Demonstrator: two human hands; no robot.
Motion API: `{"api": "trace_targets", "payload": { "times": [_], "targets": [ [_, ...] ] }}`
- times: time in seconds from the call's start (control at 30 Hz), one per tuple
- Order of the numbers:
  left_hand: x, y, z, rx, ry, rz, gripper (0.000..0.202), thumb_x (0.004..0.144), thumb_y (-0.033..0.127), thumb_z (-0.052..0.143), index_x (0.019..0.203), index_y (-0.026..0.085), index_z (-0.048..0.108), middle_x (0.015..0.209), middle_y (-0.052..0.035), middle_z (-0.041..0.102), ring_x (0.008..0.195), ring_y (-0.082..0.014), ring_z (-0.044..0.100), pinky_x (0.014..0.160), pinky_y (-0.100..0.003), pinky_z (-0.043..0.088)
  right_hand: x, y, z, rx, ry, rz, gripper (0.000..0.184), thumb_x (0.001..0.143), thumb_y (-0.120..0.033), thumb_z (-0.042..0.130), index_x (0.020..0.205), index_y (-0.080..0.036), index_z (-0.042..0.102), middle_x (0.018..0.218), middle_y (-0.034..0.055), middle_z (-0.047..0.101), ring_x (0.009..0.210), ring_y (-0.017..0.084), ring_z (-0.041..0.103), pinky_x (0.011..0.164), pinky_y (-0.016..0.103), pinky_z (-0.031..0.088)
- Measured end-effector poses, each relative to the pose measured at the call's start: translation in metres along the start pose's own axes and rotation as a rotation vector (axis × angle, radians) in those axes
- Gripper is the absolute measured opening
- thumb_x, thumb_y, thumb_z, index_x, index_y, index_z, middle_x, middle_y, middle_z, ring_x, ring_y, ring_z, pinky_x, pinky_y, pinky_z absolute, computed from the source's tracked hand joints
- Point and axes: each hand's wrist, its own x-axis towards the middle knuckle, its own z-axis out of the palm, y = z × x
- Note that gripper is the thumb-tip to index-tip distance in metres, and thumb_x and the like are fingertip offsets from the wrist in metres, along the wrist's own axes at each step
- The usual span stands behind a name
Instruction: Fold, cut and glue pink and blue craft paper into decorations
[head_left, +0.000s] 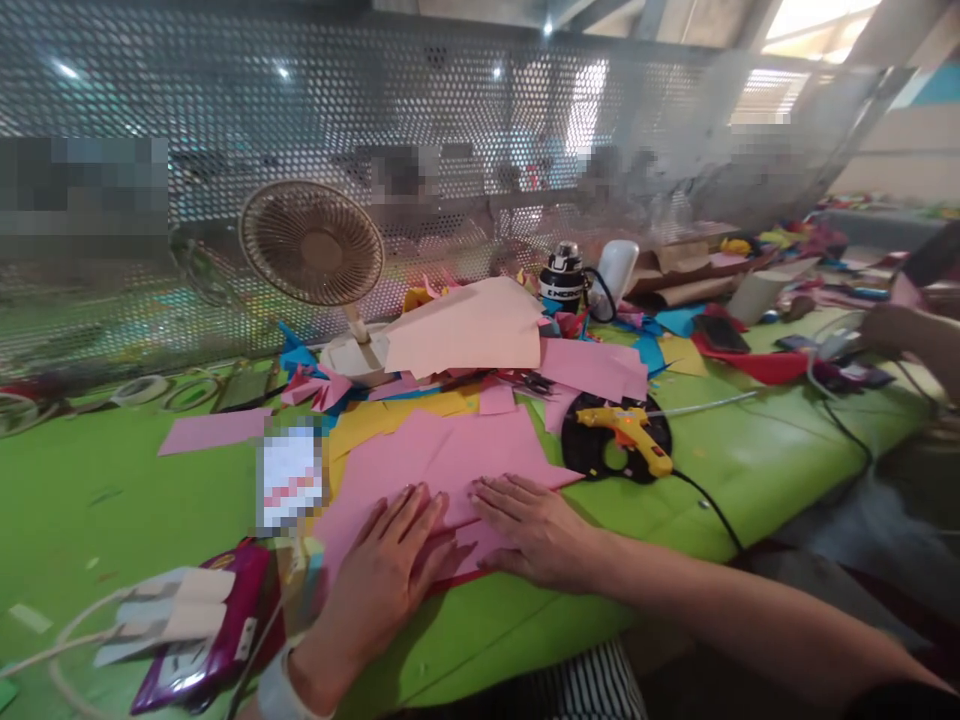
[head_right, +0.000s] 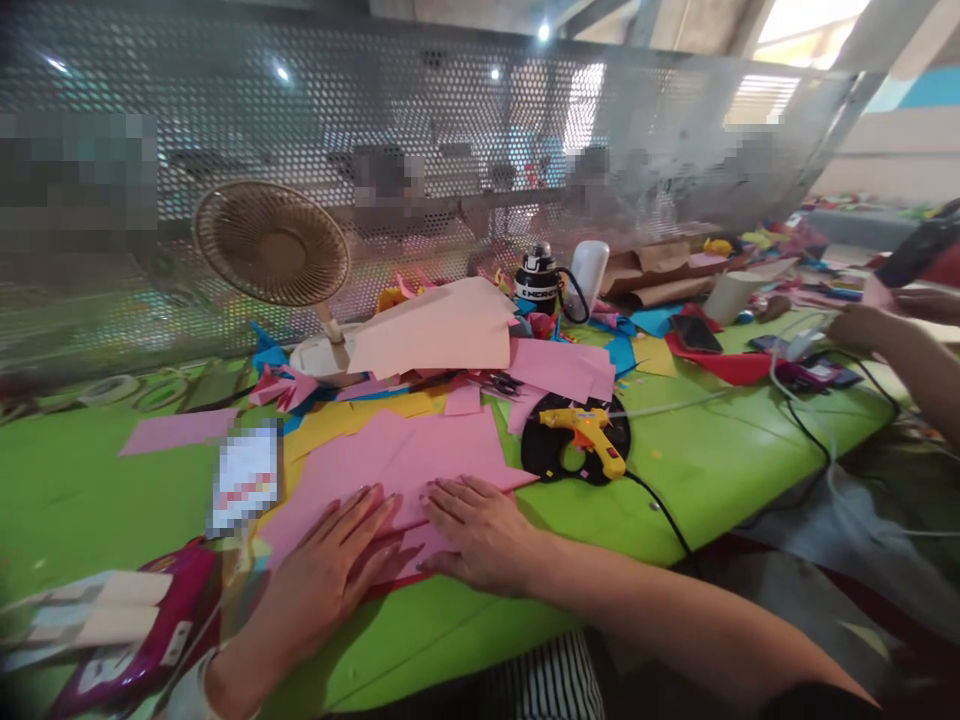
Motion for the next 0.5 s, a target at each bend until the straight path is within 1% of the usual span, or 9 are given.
{"api": "trace_targets", "payload": {
  "times": [0.1,0.27,0.4,0.5],
  "targets": [
    [0.0005,-0.0016,0.0019,0.025,0.0,0.017,0.053,0.09,0.048,0.04,0.138,0.027,0.033,0.141,-0.0083,0.039,0.126,-0.0252,0.039,0.101,-0.046,0.036,0.0011,0.0006,0.0003,0.006,0.001,0.012,0.066,0.088,-0.057,0.034,0.135,-0.011,0.038,0.138,0.014,0.041,0.13,0.024,0.032,0.108,0.043,0.027],
    [-0.0005,-0.0036,0.0037,0.033,0.014,0.021,0.055,0.088,0.051,0.04,0.137,0.025,0.035,0.141,-0.0085,0.038,0.126,-0.0264,0.039,0.1,-0.046,0.037,0.0017,0.0,-0.0024,0.009,-0.008,0.014,0.068,0.088,-0.059,0.031,0.136,-0.01,0.037,0.139,0.0138,0.039,0.131,0.023,0.031,0.109,0.042,0.026],
    [-0.0033,-0.002,-0.0014,0.041,-0.003,0.001,0.057,0.087,0.054,0.04,0.136,0.025,0.036,0.139,-0.0088,0.041,0.125,-0.027,0.041,0.099,-0.046,0.038,0.0006,0.0005,-0.0034,0.01,0.032,0.015,0.064,0.089,-0.054,0.035,0.135,-0.009,0.039,0.139,0.015,0.04,0.132,0.024,0.029,0.109,0.042,0.024],
    [-0.0051,0.0003,-0.0058,0.049,-0.015,-0.014,0.059,0.087,0.055,0.039,0.137,0.025,0.034,0.139,-0.0095,0.04,0.124,-0.0274,0.042,0.098,-0.046,0.039,-0.0002,0.001,-0.0013,0.016,0.044,0.027,0.061,0.09,-0.052,0.037,0.134,-0.01,0.041,0.139,0.0151,0.04,0.131,0.025,0.032,0.109,0.044,0.025]
  ]
}}
